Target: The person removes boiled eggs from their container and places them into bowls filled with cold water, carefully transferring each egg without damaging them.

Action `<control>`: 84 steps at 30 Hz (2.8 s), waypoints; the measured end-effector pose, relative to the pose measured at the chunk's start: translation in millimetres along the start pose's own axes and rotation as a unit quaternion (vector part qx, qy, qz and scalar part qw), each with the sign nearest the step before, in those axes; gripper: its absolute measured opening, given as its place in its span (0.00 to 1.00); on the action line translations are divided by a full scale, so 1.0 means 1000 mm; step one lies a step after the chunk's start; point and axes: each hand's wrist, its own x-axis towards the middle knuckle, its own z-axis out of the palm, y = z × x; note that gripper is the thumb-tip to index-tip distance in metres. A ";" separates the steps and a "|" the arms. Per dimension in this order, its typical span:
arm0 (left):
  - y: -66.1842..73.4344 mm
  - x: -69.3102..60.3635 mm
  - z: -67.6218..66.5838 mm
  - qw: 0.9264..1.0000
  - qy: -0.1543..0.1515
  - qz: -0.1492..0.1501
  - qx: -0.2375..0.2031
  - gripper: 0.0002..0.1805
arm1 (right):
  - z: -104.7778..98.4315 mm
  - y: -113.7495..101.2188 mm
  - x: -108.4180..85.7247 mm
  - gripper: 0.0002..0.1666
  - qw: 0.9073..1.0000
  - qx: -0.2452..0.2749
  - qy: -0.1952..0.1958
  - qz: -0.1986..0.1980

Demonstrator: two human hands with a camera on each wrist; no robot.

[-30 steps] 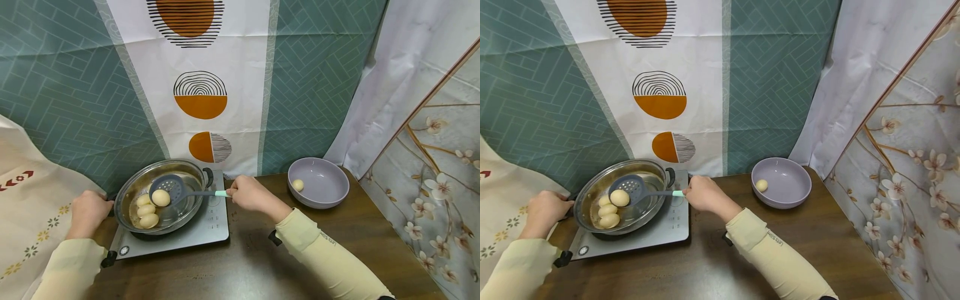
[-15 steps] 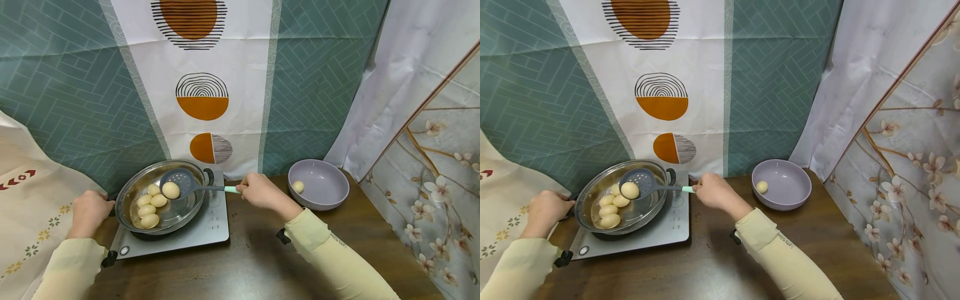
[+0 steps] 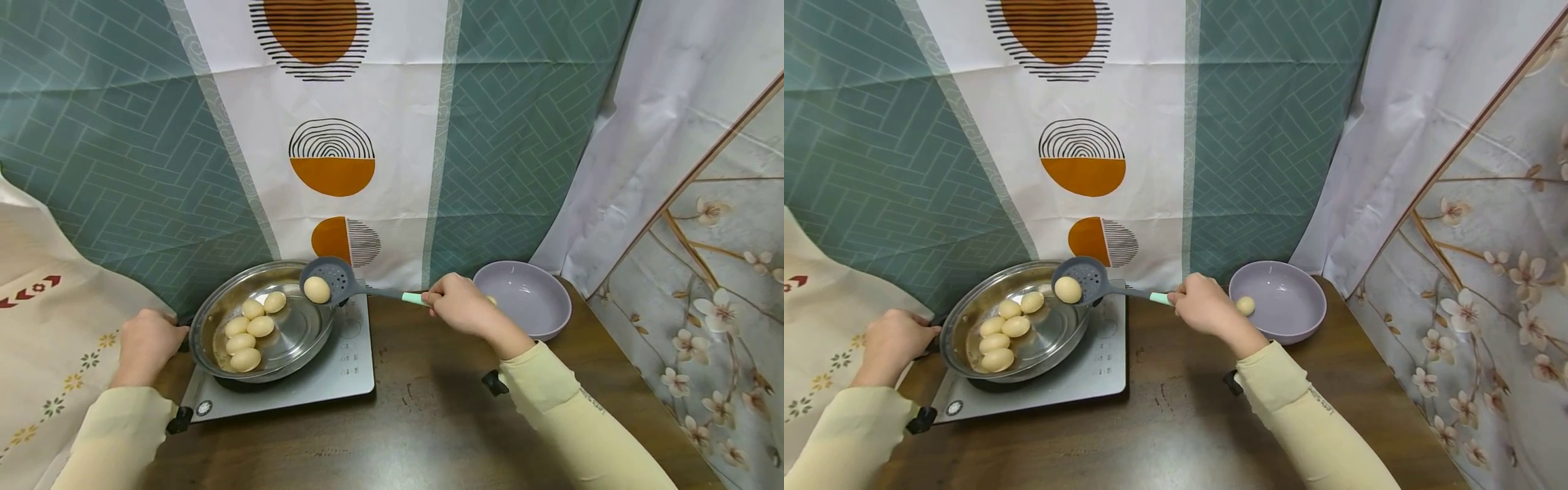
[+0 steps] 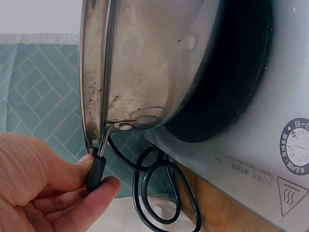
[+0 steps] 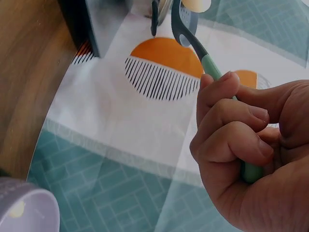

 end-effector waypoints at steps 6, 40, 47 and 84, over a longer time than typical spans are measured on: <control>0.000 -0.001 0.001 1.000 0.006 0.010 -0.003 0.21 | -0.010 0.013 -0.004 0.21 1.000 0.018 0.006 -0.003; -0.001 -0.004 0.003 0.999 0.028 0.031 0.002 0.25 | -0.072 0.100 -0.044 0.20 0.998 -0.036 0.053 0.029; 0.000 -0.003 0.003 0.999 0.024 0.025 -0.002 0.25 | -0.087 0.118 -0.056 0.21 0.996 -0.044 0.058 0.043; -0.003 -0.005 -0.002 1.000 0.024 0.018 0.005 0.24 | -0.112 0.190 -0.097 0.31 0.988 -0.045 0.073 0.128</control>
